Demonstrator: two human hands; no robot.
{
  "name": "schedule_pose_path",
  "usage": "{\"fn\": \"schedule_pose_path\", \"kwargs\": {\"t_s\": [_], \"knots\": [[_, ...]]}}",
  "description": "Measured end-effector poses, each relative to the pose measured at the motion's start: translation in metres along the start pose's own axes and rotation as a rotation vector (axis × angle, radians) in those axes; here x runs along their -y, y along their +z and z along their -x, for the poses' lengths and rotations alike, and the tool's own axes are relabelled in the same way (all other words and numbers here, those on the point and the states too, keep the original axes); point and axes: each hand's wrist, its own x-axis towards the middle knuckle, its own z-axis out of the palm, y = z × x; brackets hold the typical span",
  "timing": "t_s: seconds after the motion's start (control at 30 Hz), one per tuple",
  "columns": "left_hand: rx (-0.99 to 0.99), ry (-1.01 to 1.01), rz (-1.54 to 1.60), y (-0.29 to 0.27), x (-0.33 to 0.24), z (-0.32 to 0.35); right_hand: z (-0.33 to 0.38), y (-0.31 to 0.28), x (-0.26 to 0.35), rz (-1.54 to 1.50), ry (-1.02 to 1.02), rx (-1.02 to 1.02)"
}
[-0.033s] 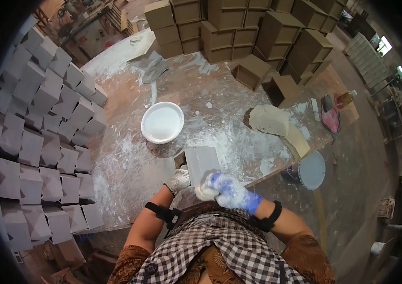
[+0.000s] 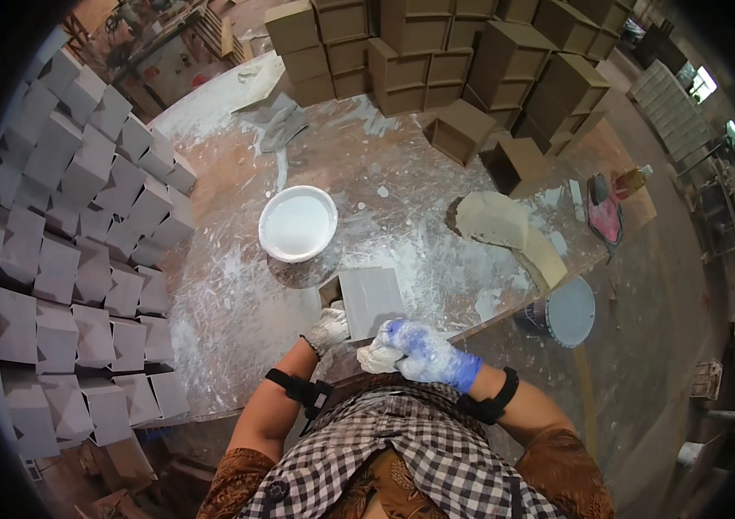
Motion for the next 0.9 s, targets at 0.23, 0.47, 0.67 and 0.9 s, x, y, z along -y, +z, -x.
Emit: {"fn": "schedule_pose_path", "kwargs": {"t_s": [0.23,0.47,0.67,0.9], "knots": [[-0.195,-0.007,0.444,0.049,0.042,-0.013,-0.100,-0.017,0.050,0.894,-0.147,-0.261],[0.076,-0.090,-0.098,0.005,-0.006,-0.012,-0.043,0.017,0.003,-0.072,-0.290,-0.106],[0.151,-0.087,-0.160,-0.055,-0.055,-0.007,-0.013,-0.015,-0.007,0.186,0.049,-0.130],[0.035,0.027,-0.025,-0.030,-0.030,-0.008,-0.084,-0.053,0.009,0.837,-0.040,-0.267]]}}
